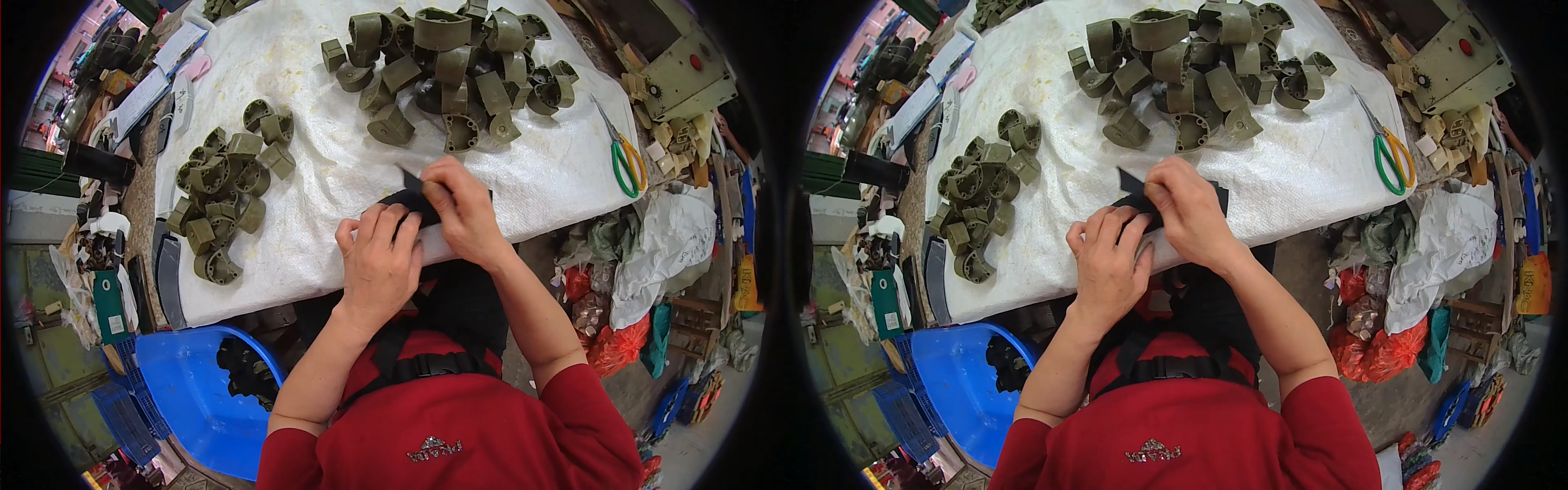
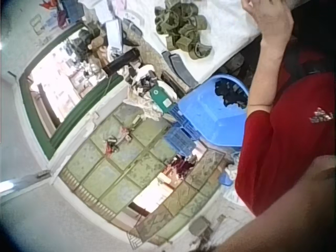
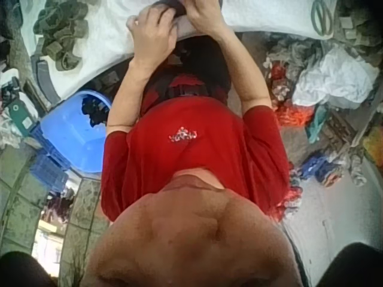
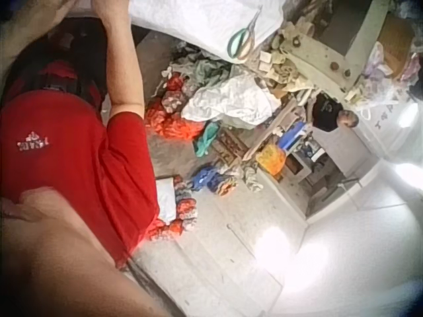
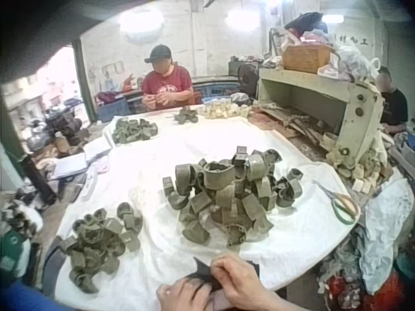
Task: The person attaches adhesive strips to plastic components by wrapping each strip around a component and pressing it into place by hand.
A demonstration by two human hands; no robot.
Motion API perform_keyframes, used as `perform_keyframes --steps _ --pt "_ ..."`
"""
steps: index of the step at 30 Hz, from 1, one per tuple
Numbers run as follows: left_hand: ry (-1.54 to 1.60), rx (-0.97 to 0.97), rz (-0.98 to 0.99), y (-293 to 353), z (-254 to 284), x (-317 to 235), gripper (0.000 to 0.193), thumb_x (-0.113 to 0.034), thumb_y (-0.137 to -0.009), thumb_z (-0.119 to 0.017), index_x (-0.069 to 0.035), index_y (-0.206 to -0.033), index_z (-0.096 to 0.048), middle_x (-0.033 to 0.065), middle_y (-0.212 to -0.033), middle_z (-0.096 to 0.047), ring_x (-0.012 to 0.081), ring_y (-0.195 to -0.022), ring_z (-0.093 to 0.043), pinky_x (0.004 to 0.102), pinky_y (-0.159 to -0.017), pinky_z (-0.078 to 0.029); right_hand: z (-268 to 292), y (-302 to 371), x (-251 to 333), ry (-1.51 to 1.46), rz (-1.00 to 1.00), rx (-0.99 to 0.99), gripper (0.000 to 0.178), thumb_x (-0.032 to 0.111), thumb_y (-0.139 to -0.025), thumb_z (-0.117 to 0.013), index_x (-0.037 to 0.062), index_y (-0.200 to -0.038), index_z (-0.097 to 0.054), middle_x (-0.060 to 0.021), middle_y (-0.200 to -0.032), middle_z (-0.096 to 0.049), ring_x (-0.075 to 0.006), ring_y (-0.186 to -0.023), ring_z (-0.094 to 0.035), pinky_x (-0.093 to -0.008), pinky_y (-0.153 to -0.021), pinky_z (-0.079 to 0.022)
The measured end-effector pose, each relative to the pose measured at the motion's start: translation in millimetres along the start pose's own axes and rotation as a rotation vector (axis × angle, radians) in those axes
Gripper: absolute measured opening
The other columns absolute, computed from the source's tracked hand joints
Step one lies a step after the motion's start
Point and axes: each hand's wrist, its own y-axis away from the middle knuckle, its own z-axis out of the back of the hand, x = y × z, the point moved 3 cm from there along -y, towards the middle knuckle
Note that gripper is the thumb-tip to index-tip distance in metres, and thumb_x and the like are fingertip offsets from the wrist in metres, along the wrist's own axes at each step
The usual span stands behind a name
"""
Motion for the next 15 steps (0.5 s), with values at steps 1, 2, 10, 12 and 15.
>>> perform_keyframes --steps 1,2,10,12,15 --pt "-0.034 0.039 -0.001 1 -2 1 0.029 -0.01 -0.07 -0.063 -0.007 -0.099 -0.059 0.0044 -0.1 -0.054 0.0219 -0.1 -0.05 0.0388 -0.088 -0.028 3 3 -1 -0.111 -0.088 -0.104 0.004 0.004 -0.087 -0.051 0.0002 -0.088 -0.051 -0.0075 -0.076 -0.049 -0.0204 -0.068 -0.049 -0.03 -0.061 -0.04" --pt "-0.068 0.078 -0.001 1 -3 1 0.029 -0.009 -0.07 -0.063 -0.007 -0.098 -0.059 0.0052 -0.1 -0.054 0.0221 -0.101 -0.05 0.039 -0.088 -0.029 14 5 -1 -0.069 -0.186 -0.233 0.006 0.006 -0.089 -0.05 0.0006 -0.09 -0.052 -0.0055 -0.075 -0.049 -0.017 -0.067 -0.048 -0.0285 -0.061 -0.04" --pt "0.179 -0.022 0.128 -26 9 16 0.033 0.0 -0.071 -0.06 -0.003 -0.104 -0.056 0.0154 -0.104 -0.049 0.0283 -0.085 -0.054 0.0372 -0.074 -0.043 134 2 15 -0.679 -0.079 -0.643 0.017 0.019 -0.095 -0.043 0.0032 -0.088 -0.042 -0.0081 -0.079 -0.05 -0.0162 -0.064 -0.043 -0.027 -0.058 -0.036" --pt "0.296 -0.05 0.211 -39 8 28 0.034 0.001 -0.072 -0.06 -0.003 -0.106 -0.055 0.017 -0.104 -0.047 0.0292 -0.081 -0.054 0.037 -0.073 -0.044 134 5 21 -0.646 -0.157 -0.692 0.018 0.02 -0.095 -0.043 0.0024 -0.092 -0.043 -0.0085 -0.08 -0.051 -0.0158 -0.064 -0.043 -0.0266 -0.058 -0.036" --pt "0.146 -0.061 0.095 -72 4 41 0.039 0.0 -0.072 -0.061 -0.006 -0.109 -0.055 0.0179 -0.107 -0.045 0.0315 -0.086 -0.051 0.0387 -0.079 -0.043 126 15 24 -0.52 -0.295 -0.697 0.021 0.022 -0.095 -0.044 0.0012 -0.099 -0.045 -0.0092 -0.082 -0.052 -0.0152 -0.065 -0.046 -0.0262 -0.057 -0.036"
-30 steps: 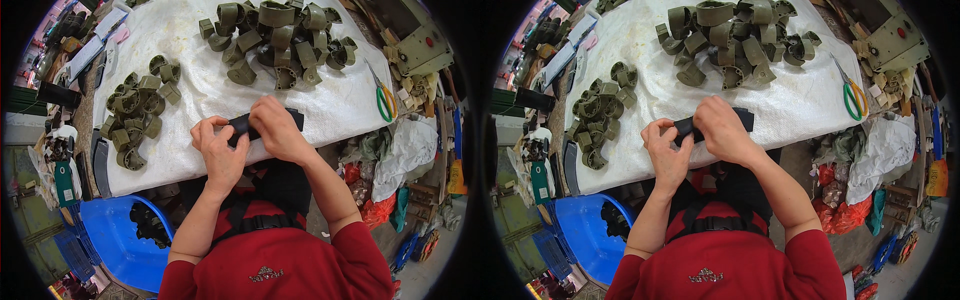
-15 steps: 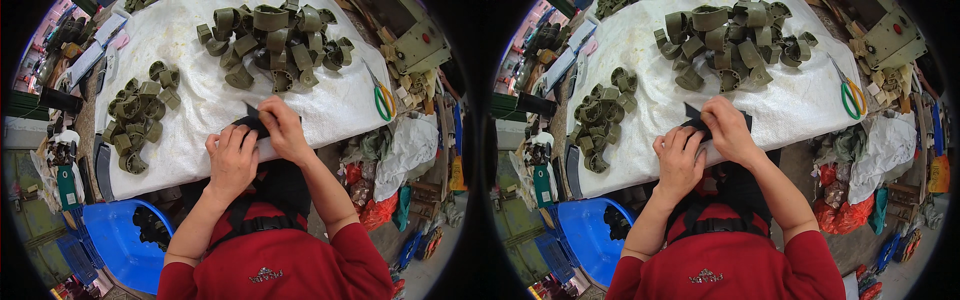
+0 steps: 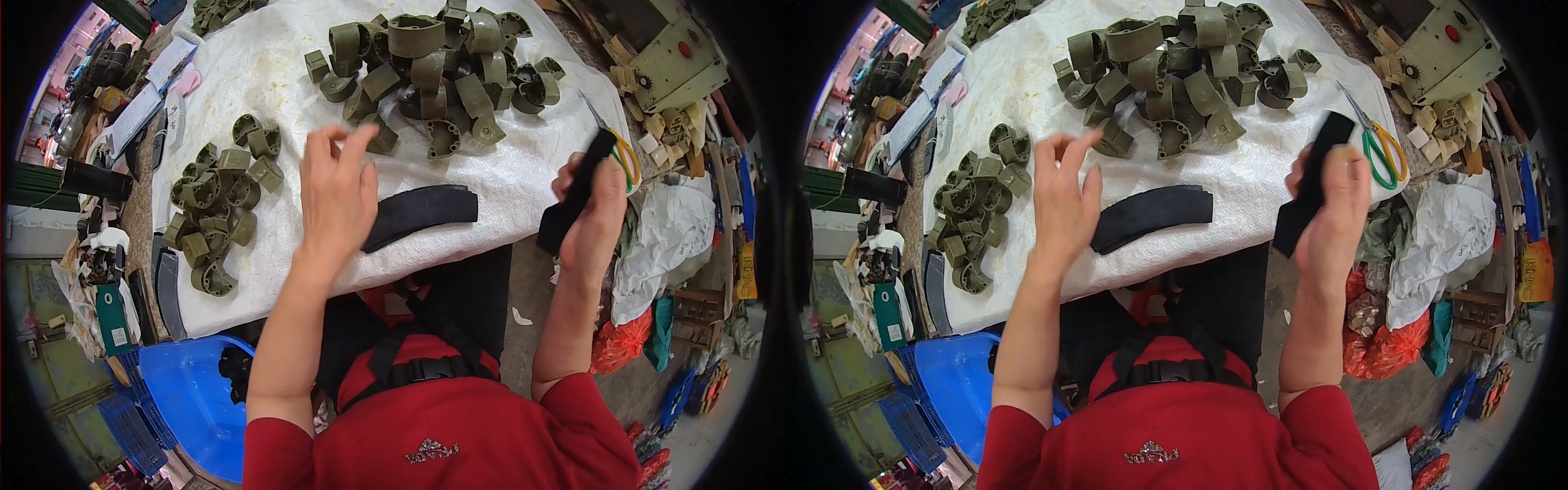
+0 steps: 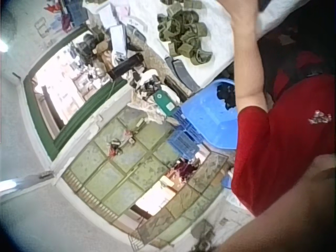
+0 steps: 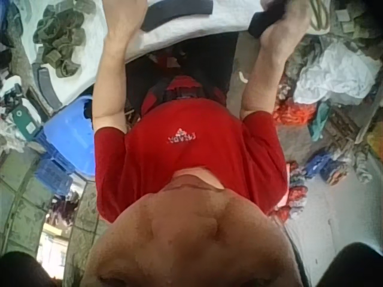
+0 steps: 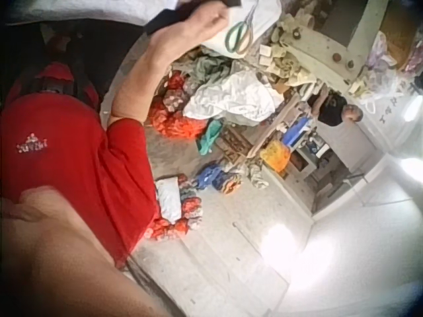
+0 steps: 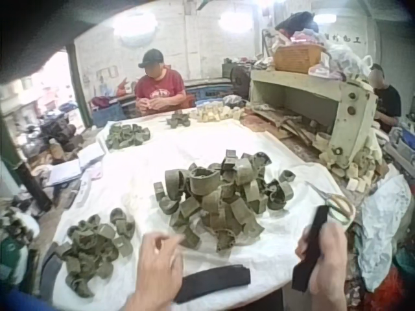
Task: The person attaches adhesive strips to plastic components by wrapping each strip around a component and pressing it into place by hand.
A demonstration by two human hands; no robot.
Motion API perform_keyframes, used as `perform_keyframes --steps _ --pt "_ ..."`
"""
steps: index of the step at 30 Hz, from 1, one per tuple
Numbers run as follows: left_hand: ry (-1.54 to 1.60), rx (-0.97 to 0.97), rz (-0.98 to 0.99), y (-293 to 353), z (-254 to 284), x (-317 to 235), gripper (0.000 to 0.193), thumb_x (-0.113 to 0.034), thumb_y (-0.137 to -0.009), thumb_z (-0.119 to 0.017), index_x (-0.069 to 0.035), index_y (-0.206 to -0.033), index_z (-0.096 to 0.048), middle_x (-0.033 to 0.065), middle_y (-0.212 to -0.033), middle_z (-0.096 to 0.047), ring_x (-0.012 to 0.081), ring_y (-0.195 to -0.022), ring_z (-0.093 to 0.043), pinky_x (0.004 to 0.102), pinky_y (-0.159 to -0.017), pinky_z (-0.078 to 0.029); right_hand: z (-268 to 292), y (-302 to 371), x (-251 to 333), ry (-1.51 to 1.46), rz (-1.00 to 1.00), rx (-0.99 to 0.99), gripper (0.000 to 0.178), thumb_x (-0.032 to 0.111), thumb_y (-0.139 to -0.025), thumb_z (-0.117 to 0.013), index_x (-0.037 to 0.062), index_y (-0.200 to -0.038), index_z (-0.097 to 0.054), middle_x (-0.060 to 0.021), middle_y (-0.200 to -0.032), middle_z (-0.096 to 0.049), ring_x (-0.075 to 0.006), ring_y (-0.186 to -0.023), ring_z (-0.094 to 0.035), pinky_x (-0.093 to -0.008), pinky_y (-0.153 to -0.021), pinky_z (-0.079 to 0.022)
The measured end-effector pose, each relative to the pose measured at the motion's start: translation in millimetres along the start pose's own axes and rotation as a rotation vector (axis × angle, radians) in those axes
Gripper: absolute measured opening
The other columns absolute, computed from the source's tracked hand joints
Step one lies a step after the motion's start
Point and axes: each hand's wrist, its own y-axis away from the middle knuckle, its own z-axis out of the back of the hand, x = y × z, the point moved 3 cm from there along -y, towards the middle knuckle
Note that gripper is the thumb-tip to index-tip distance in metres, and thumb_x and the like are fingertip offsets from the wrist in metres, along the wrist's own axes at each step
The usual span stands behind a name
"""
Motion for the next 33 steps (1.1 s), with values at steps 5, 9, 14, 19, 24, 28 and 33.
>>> perform_keyframes --steps 5,9,14,19,24,28,33 --pt "-0.244 0.126 0.004 -27 -18 25 0.044 0.001 -0.069 -0.065 -0.009 -0.11 -0.056 0.0174 -0.112 -0.043 0.0346 -0.103 -0.042 0.0429 -0.088 -0.037 -3 18 -8 0.282 -0.043 0.19 0.019 0.017 -0.095 -0.044 -0.0003 -0.101 -0.048 -0.0074 -0.078 -0.055 -0.0117 -0.062 -0.048 -0.0243 -0.057 -0.038" --pt "-0.167 0.146 -0.083 -20 -8 23 0.033 0.004 -0.068 -0.064 -0.004 -0.097 -0.052 0.0162 -0.113 -0.048 0.0337 -0.104 -0.044 0.0408 -0.092 -0.037 -7 30 2 0.276 0.002 0.313 0.011 0.007 -0.092 -0.049 -0.0017 -0.097 -0.053 -0.0012 -0.078 -0.054 -0.0057 -0.066 -0.047 -0.0204 -0.062 -0.038" --pt "0.304 -0.006 0.06 3 19 10 0.026 0.007 -0.072 -0.061 -0.003 -0.092 -0.047 0.0134 -0.115 -0.053 0.0229 -0.1 -0.051 0.0329 -0.084 -0.041 -28 40 5 0.369 0.032 0.513 0.01 0.002 -0.085 -0.06 -0.0015 -0.093 -0.055 -0.0027 -0.077 -0.055 -0.0082 -0.068 -0.05 -0.0222 -0.061 -0.041" --pt "0.704 0.105 0.308 46 39 -10 0.039 0.008 -0.075 -0.058 -0.003 -0.11 -0.046 0.0081 -0.11 -0.057 0.0129 -0.092 -0.054 0.0258 -0.074 -0.044 -66 52 6 0.576 -0.003 0.826 0.012 0.007 -0.08 -0.064 -0.0001 -0.088 -0.058 -0.011 -0.071 -0.06 -0.0215 -0.06 -0.061 -0.0294 -0.054 -0.046" --pt "0.58 0.232 0.185 70 50 -22 0.041 0.012 -0.068 -0.056 -0.002 -0.106 -0.05 0.0139 -0.107 -0.052 0.0275 -0.1 -0.053 0.0317 -0.086 -0.041 -88 72 -10 0.553 -0.08 0.973 0.014 0.01 -0.078 -0.066 0.0001 -0.082 -0.056 -0.0088 -0.065 -0.058 -0.0182 -0.054 -0.057 -0.0281 -0.051 -0.042" --pt "0.657 0.234 0.244 80 50 -26 0.041 0.013 -0.065 -0.056 -0.002 -0.103 -0.049 0.0154 -0.108 -0.049 0.03 -0.102 -0.05 0.0329 -0.089 -0.039 -94 82 -17 0.524 -0.142 0.961 0.017 0.012 -0.075 -0.07 0.0012 -0.078 -0.057 -0.007 -0.062 -0.055 -0.017 -0.052 -0.053 -0.0274 -0.049 -0.039" --pt "0.659 0.237 0.229 83 51 -27 0.041 0.012 -0.064 -0.054 -0.001 -0.103 -0.049 0.0154 -0.108 -0.048 0.0297 -0.101 -0.05 0.0328 -0.088 -0.039 -97 83 -17 0.549 -0.123 0.965 0.017 0.012 -0.075 -0.07 0.0013 -0.077 -0.057 -0.0071 -0.061 -0.055 -0.0164 -0.051 -0.054 -0.0271 -0.048 -0.038"
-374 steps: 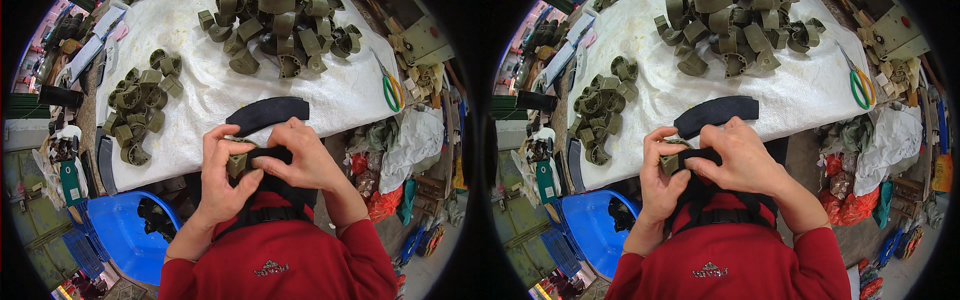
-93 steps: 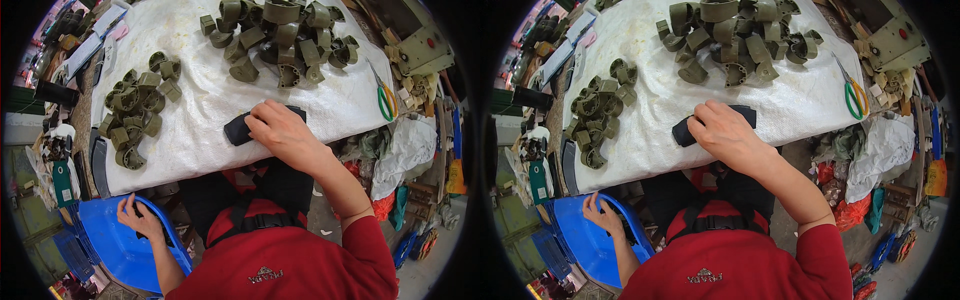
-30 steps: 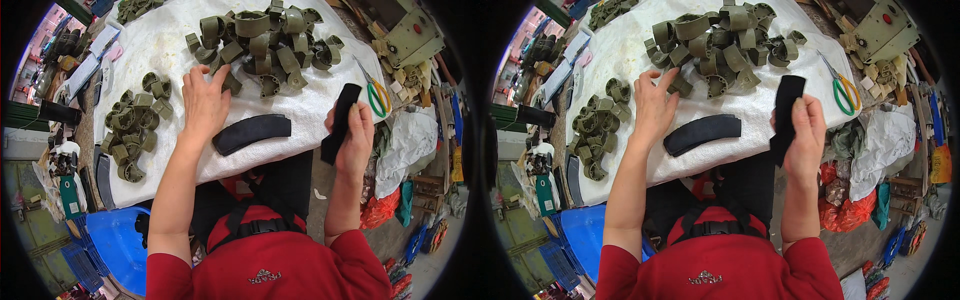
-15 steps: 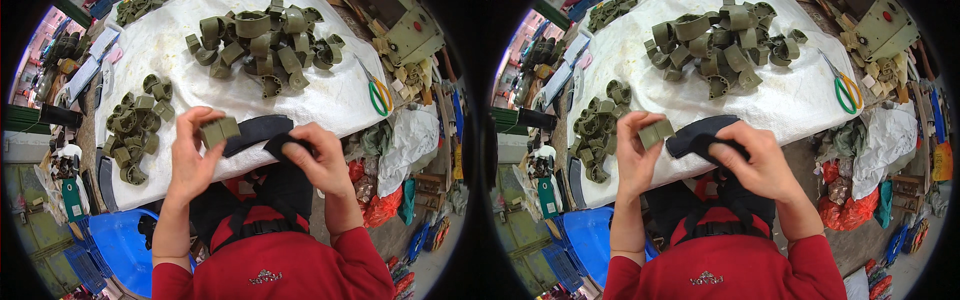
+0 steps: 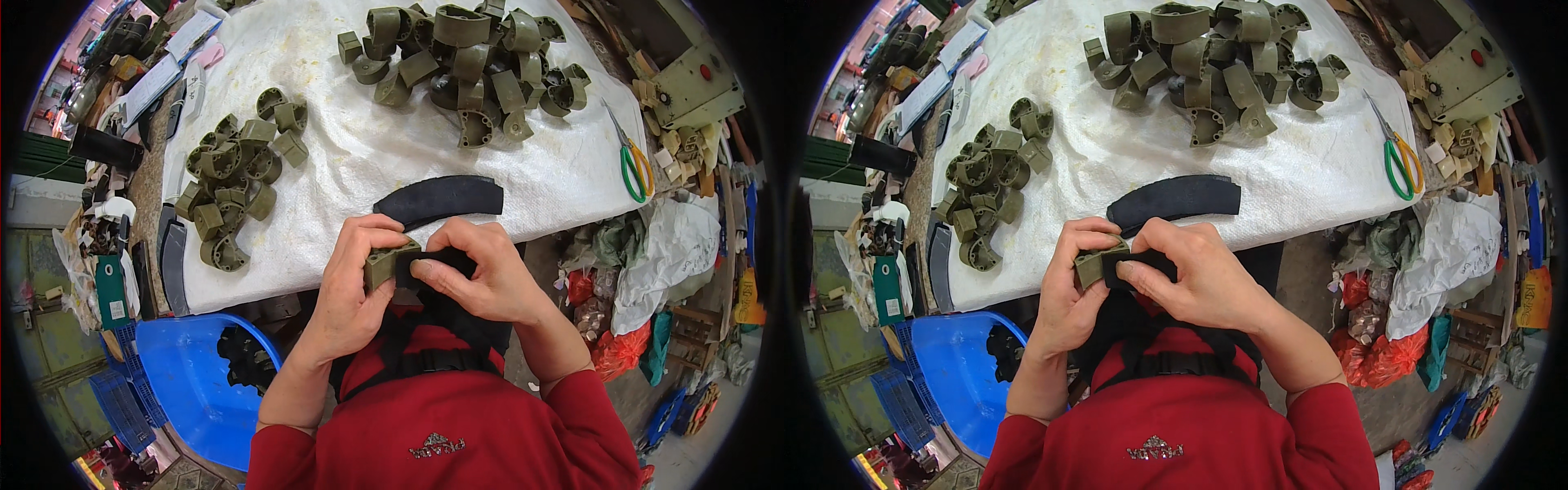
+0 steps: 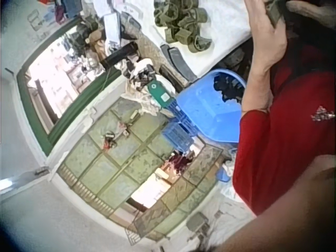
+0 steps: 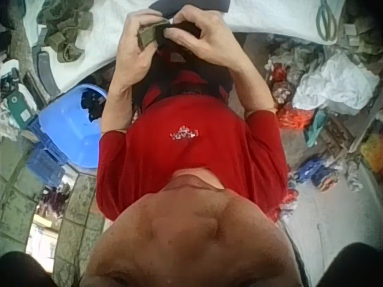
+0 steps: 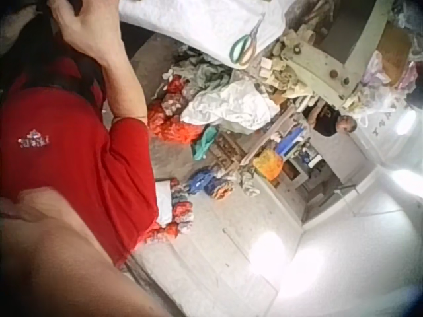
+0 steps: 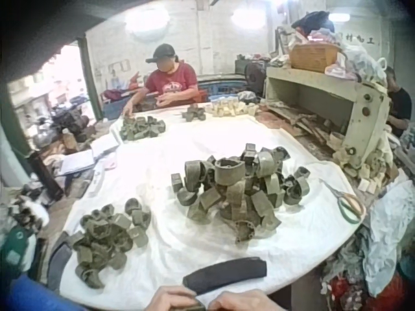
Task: The person attaches adhesive strips to plastic components by wrapping each strip around a component and pressing it into place by hand.
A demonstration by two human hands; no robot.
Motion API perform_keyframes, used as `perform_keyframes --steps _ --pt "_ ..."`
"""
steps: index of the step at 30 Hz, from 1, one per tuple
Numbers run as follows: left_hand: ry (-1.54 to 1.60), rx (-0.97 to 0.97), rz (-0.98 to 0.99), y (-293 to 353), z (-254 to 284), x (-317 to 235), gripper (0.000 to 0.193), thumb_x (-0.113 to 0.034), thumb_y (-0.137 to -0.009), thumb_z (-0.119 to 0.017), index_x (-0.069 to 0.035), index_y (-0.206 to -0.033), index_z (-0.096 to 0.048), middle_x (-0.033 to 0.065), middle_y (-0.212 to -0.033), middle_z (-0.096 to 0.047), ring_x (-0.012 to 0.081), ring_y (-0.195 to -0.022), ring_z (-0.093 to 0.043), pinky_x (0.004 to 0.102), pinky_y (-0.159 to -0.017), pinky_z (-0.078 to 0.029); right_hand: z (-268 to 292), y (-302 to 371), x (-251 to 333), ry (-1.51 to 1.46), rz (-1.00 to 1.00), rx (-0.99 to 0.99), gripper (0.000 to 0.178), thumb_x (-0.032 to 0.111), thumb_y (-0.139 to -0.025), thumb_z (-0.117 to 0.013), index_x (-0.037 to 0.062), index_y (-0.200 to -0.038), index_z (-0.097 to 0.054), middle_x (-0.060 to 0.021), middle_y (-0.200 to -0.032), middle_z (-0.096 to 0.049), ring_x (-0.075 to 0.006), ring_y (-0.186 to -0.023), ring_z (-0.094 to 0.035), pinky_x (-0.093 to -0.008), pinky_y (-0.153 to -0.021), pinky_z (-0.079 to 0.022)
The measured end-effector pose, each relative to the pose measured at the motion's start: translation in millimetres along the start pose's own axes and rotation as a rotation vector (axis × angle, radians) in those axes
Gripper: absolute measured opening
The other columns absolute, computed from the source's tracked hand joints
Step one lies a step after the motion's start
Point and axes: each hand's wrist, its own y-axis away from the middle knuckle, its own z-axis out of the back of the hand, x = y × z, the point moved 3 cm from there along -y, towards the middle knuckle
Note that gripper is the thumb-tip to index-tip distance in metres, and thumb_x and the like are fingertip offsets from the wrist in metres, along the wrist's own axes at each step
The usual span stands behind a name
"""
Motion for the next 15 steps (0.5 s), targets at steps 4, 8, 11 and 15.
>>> perform_keyframes --steps 4,8,11,15 --pt "-0.003 0.011 0.0 -2 -3 -3 0.041 0.012 -0.064 -0.054 -0.001 -0.103 -0.049 0.0155 -0.108 -0.048 0.0295 -0.1 -0.05 0.0328 -0.088 -0.039 2 1 -2 0.019 0.002 0.006 0.017 0.012 -0.074 -0.07 0.0016 -0.076 -0.057 -0.0072 -0.061 -0.055 -0.0168 -0.05 -0.054 -0.0267 -0.047 -0.038" --pt "-0.012 0.032 0.011 -3 -6 -4 0.042 0.011 -0.064 -0.05 -0.002 -0.104 -0.049 0.0142 -0.111 -0.046 0.0255 -0.104 -0.048 0.0318 -0.092 -0.036 4 2 -2 0.06 0.037 -0.003 0.015 0.011 -0.074 -0.069 0.0019 -0.076 -0.057 -0.0076 -0.061 -0.055 -0.0176 -0.05 -0.054 -0.0272 -0.046 -0.039" --pt "-0.007 0.038 0.036 -2 -8 -3 0.043 0.009 -0.065 -0.047 -0.002 -0.106 -0.049 0.0132 -0.114 -0.044 0.0218 -0.108 -0.045 0.0312 -0.096 -0.033 6 1 -2 0.072 0.059 -0.011 0.015 0.011 -0.074 -0.069 0.0018 -0.076 -0.057 -0.0079 -0.06 -0.055 -0.0177 -0.049 -0.054 -0.0275 -0.046 -0.039" --pt "0.005 0.002 0.011 -6 -10 -13 0.039 0.003 -0.066 -0.058 -0.002 -0.104 -0.05 0.017 -0.107 -0.047 0.0295 -0.105 -0.047 0.0351 -0.089 -0.039 8 1 -5 0.095 0.096 -0.038 0.015 0.011 -0.074 -0.069 0.0016 -0.075 -0.057 -0.0076 -0.06 -0.055 -0.0177 -0.049 -0.054 -0.0273 -0.046 -0.039"
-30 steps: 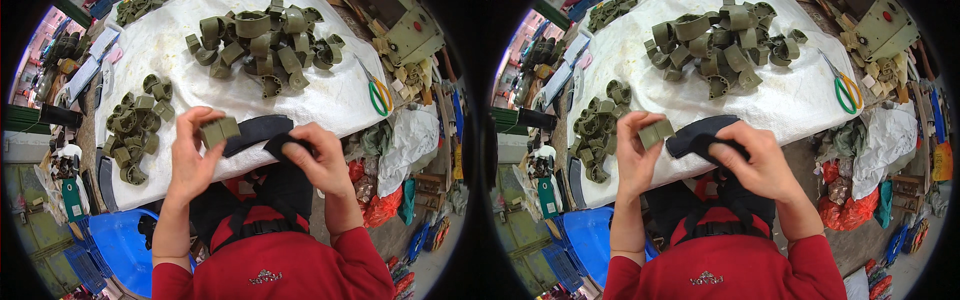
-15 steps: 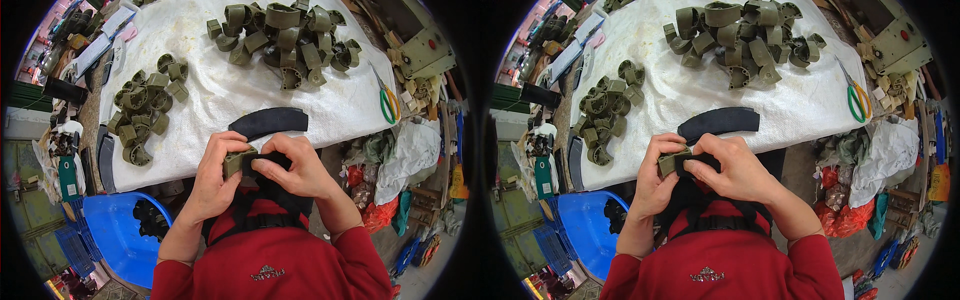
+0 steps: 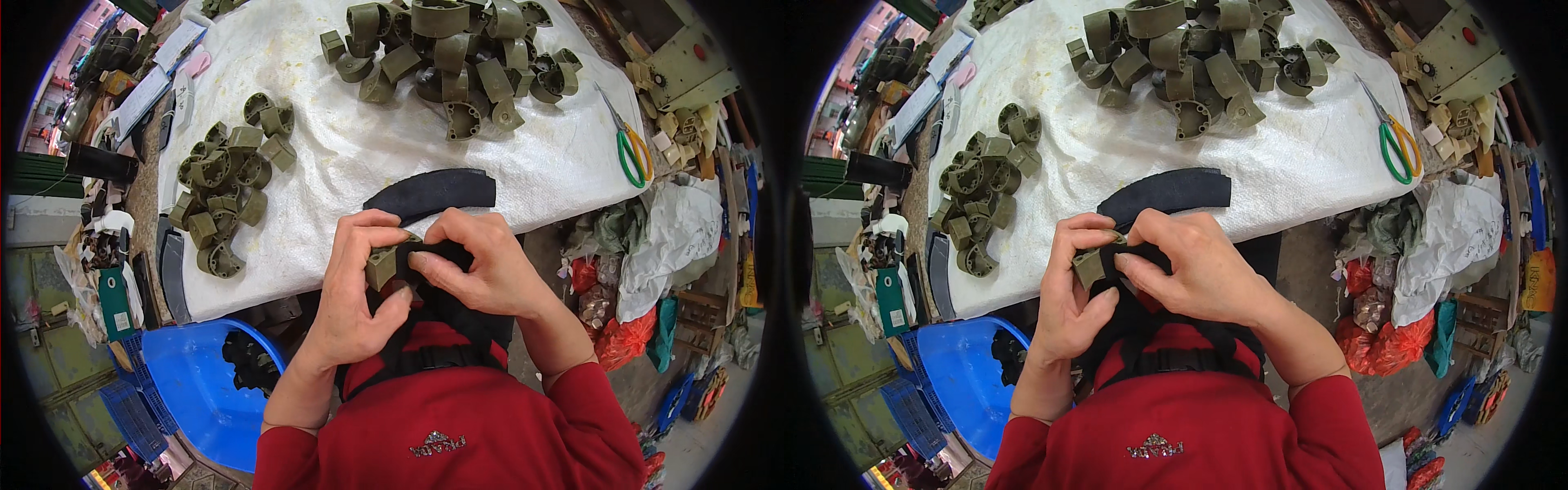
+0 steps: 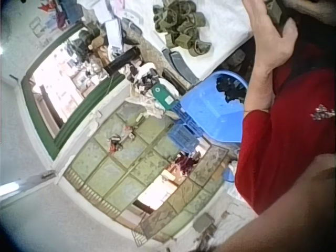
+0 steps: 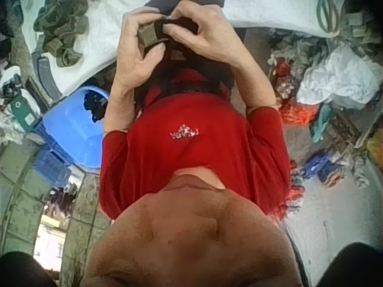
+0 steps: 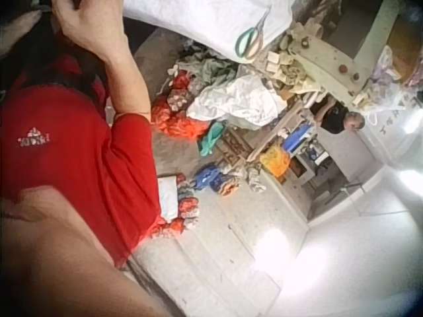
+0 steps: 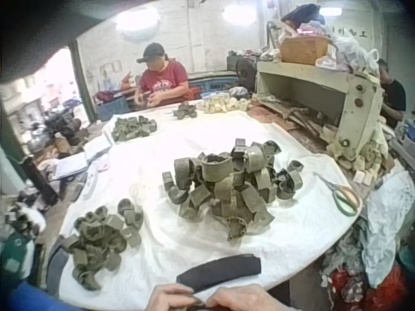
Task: The person attaches adhesive strips to plastic components by wrapping each strip around a component and pressing it into place by hand.
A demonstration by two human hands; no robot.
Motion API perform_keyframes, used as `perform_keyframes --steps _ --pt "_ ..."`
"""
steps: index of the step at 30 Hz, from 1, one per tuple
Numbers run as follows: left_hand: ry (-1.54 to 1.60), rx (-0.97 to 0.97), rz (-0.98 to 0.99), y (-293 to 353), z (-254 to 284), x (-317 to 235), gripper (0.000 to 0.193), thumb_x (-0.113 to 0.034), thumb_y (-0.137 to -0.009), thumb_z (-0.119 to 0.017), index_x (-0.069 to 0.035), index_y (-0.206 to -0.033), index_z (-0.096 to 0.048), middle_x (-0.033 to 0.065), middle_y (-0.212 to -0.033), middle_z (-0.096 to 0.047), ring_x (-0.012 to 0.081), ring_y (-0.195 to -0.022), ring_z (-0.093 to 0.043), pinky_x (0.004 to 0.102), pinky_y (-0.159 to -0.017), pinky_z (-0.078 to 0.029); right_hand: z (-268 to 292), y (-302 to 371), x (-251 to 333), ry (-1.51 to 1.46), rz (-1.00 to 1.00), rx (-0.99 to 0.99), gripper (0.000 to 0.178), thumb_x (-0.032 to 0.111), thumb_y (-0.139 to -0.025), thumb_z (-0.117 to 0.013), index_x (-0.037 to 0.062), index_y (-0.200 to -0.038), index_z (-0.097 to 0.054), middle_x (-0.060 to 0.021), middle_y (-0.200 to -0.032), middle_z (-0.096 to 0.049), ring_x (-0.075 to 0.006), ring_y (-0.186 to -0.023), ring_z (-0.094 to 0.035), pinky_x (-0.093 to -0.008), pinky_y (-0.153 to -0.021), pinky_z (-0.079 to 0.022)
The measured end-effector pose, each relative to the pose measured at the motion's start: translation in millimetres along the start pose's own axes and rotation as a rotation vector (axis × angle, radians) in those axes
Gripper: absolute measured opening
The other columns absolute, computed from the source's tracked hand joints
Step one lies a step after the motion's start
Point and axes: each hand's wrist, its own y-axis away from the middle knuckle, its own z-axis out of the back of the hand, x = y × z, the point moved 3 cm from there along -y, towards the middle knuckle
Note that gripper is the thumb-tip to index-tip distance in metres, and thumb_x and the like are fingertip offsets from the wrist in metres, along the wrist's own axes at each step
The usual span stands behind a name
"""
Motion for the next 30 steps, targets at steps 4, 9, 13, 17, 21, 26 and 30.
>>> perform_keyframes --steps 4,9,13,17,21,26,30 --pt "-0.078 -0.084 -0.055 -1 -3 2 0.03 -0.004 -0.072 -0.063 -0.003 -0.101 -0.053 0.0171 -0.108 -0.047 0.0278 -0.107 -0.045 0.0348 -0.089 -0.038 1 1 -1 0.04 -0.003 -0.036 0.023 0.015 -0.072 -0.071 0.0025 -0.084 -0.056 -0.0102 -0.07 -0.057 -0.0235 -0.058 -0.057 -0.0318 -0.053 -0.042" --pt "0.074 -0.282 0.033 -1 6 8 0.017 -0.01 -0.076 -0.069 -0.002 -0.09 -0.062 0.0138 -0.102 -0.053 0.0214 -0.099 -0.052 0.0296 -0.085 -0.041 11 1 11 0.411 0.341 -0.418 0.035 0.017 -0.066 -0.075 0.0045 -0.092 -0.055 -0.0102 -0.08 -0.056 -0.0294 -0.066 -0.054 -0.0362 -0.059 -0.042" --pt "0.096 -0.321 -0.07 -1 12 9 0.019 -0.005 -0.074 -0.07 -0.002 -0.091 -0.062 0.0144 -0.103 -0.055 0.0189 -0.094 -0.054 0.0287 -0.083 -0.042 -13 34 23 0.13 0.362 -0.113 0.038 0.022 -0.063 -0.08 0.0034 -0.087 -0.055 -0.0091 -0.069 -0.051 -0.0235 -0.055 -0.049 -0.0322 -0.049 -0.04" --pt "0.322 -0.254 -0.091 0 7 7 0.02 -0.005 -0.073 -0.072 -0.002 -0.09 -0.06 0.0153 -0.107 -0.055 0.0185 -0.095 -0.054 0.0289 -0.084 -0.043 -52 36 -8 -0.363 -0.271 0.237 0.047 0.022 -0.069 -0.078 0.0024 -0.102 -0.052 -0.0053 -0.079 -0.053 -0.0149 -0.064 -0.052 -0.0282 -0.055 -0.043" --pt "0.574 -0.175 -0.004 4 4 11 0.019 -0.002 -0.074 -0.073 -0.001 -0.085 -0.058 0.0174 -0.112 -0.054 0.0194 -0.099 -0.056 0.0303 -0.088 -0.044 -55 22 -11 -1.256 -0.319 -0.079 0.069 0.015 -0.07 -0.075 0.0046 -0.127 -0.037 -0.0031 -0.113 -0.049 -0.0105 -0.098 -0.053 -0.025 -0.082 -0.043" --pt "0.629 -0.071 0.037 10 4 20 0.021 -0.001 -0.072 -0.074 0.001 -0.083 -0.056 0.0227 -0.118 -0.054 0.022 -0.104 -0.055 0.0327 -0.089 -0.044 -35 16 -14 -1.273 -0.339 -0.213 0.03 0.016 -0.082 -0.067 0.0026 -0.104 -0.052 -0.0061 -0.102 -0.055 -0.0153 -0.095 -0.054 -0.0291 -0.084 -0.043" --pt "0.688 -0.042 0.086 14 5 20 0.021 -0.004 -0.072 -0.075 0.0 -0.082 -0.057 0.024 -0.117 -0.054 0.0234 -0.104 -0.056 0.0333 -0.088 -0.044 -32 16 -18 -1.216 -0.326 -0.16 0.024 0.015 -0.082 -0.067 0.0024 -0.098 -0.054 -0.0037 -0.092 -0.056 -0.0135 -0.088 -0.054 -0.0268 -0.079 -0.044"
